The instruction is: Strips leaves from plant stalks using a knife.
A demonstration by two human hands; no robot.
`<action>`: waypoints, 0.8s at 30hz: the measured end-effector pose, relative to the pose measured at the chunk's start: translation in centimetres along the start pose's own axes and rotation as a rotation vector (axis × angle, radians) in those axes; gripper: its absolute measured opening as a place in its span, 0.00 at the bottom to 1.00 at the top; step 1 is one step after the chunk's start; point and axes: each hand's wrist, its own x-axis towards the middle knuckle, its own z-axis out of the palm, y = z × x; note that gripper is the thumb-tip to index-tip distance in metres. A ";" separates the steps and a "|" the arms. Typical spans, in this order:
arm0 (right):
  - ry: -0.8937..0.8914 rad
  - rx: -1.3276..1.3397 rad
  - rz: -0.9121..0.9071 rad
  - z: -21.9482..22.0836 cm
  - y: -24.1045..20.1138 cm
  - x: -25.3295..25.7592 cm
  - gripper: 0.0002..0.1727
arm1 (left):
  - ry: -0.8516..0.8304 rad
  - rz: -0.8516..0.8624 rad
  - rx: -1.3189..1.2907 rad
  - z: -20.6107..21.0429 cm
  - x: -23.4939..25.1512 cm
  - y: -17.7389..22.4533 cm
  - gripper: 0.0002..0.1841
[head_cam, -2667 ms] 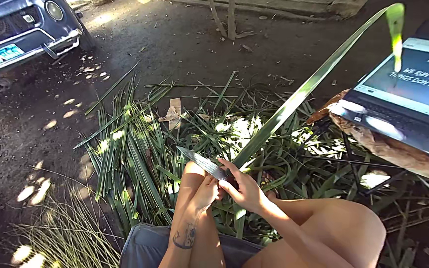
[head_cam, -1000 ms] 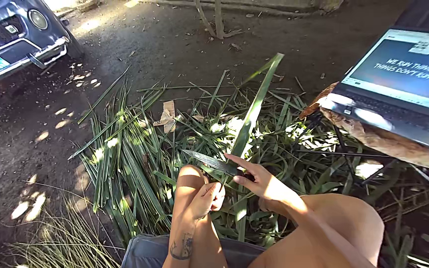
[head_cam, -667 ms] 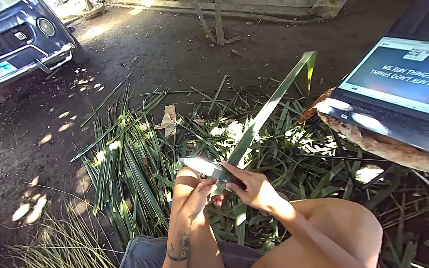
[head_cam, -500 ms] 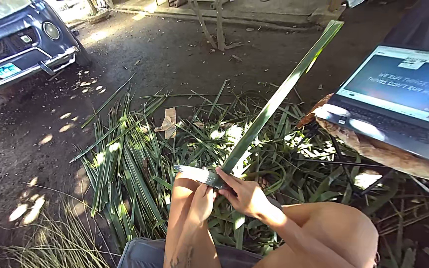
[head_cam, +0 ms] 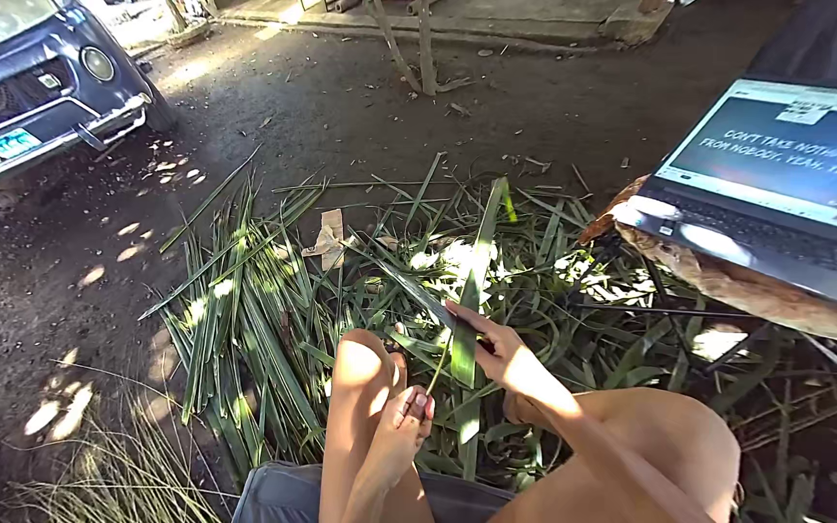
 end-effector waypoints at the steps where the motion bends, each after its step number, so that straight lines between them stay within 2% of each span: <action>1: -0.020 0.042 -0.008 0.2 0.0 -0.1 0.31 | -0.005 0.012 -0.022 -0.1 -0.1 -0.2 0.12; 6: -0.164 0.254 0.020 1.3 -0.5 -0.4 0.38 | -0.011 0.016 -0.137 -0.5 0.1 -0.7 0.15; 11: -0.144 0.333 0.040 1.6 -0.9 -0.3 0.37 | -0.099 -0.081 -0.380 -0.1 -0.4 -0.5 0.16; 14: -0.049 0.275 0.010 1.3 -0.6 -0.1 0.33 | -0.261 -0.118 -0.612 -0.3 -1.3 -1.3 0.12; 18: 0.035 0.268 0.067 -0.5 -0.4 0.3 0.32 | -0.438 -0.187 -0.836 -0.2 -3.0 -2.3 0.07; 24: 0.209 0.189 0.086 -3.2 0.7 0.9 0.29 | -0.573 -0.201 -0.854 -1.6 -6.2 -2.9 0.05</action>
